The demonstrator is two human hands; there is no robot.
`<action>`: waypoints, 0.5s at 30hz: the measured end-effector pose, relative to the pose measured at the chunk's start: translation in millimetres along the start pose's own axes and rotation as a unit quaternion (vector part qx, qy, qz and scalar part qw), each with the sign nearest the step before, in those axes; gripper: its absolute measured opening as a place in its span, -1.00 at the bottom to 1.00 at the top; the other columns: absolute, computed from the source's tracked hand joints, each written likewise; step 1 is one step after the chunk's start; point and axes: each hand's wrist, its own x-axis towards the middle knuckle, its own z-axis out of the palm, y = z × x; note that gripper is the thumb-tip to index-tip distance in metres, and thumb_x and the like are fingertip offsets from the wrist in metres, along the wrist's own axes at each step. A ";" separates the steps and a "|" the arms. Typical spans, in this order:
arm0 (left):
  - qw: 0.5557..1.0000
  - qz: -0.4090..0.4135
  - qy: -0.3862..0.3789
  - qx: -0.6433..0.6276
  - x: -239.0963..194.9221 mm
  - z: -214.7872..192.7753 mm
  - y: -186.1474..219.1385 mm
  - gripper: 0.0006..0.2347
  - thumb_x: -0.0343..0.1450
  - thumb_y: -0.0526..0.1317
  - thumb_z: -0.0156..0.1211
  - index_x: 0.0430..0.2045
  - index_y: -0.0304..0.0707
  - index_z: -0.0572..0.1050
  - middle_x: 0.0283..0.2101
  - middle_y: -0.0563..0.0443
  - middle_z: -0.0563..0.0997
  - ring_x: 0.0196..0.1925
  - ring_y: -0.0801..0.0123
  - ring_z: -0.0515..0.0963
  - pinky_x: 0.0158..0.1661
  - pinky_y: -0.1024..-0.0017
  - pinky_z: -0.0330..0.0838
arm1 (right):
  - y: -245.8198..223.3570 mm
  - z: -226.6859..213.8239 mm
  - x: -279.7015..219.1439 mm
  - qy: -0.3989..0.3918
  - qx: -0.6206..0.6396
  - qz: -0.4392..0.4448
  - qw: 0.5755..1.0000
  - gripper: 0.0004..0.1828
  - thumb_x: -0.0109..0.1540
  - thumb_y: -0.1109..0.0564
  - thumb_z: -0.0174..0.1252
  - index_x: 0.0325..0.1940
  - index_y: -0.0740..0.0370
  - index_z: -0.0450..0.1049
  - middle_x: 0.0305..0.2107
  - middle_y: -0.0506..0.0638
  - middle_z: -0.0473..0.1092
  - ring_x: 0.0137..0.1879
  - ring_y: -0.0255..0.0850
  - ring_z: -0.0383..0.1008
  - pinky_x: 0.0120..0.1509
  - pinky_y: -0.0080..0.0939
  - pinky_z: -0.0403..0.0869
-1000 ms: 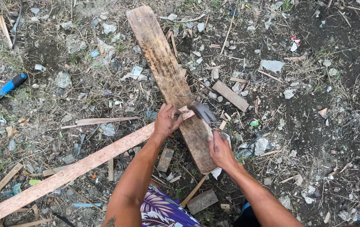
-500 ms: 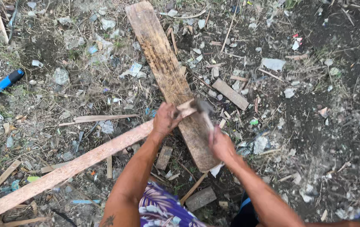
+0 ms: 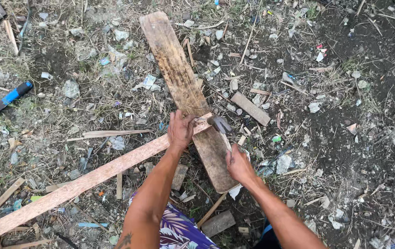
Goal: The person hammers nails into wooden planks using a hammer. They position the planks on a wooden block, drive nails in, and then move the planks to a nearby stack.
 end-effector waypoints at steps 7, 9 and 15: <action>0.995 -0.077 -0.015 -0.058 -4.6 7.5 -3.9 -0.86 0.45 -0.18 0.26 -0.16 -0.10 0.60 -0.32 -0.08 0.53 -0.25 0.03 0.56 -0.30 0.14 0.42 | 7.6 12.8 -3.2 0.005 0.006 0.025 1.000 -0.75 0.37 0.06 -0.06 -0.02 0.31 0.21 -0.59 0.44 0.45 -0.42 0.37 0.53 -0.32 0.32 0.44; 0.995 -0.054 0.000 -0.082 -7.4 13.0 -11.3 -0.88 0.44 -0.15 0.27 -0.20 -0.04 0.62 -0.33 -0.01 0.60 -0.31 0.10 0.61 -0.34 0.21 0.46 | 9.5 12.8 -0.2 0.009 0.025 0.007 1.000 -0.77 0.38 0.07 -0.07 -0.04 0.31 0.21 -0.60 0.40 0.44 -0.46 0.30 0.54 -0.38 0.27 0.44; 0.995 -0.060 -0.048 -0.067 -11.0 24.0 -23.6 -0.84 0.42 -0.06 0.32 -0.15 0.19 0.69 -0.32 0.07 0.72 -0.40 0.21 0.66 -0.40 0.29 0.48 | 9.1 -6.8 -0.7 -0.091 0.058 0.042 0.993 -0.81 0.42 0.06 -0.19 -0.02 0.24 0.18 -0.76 0.05 0.31 -0.70 -0.17 0.27 -0.71 -0.11 0.28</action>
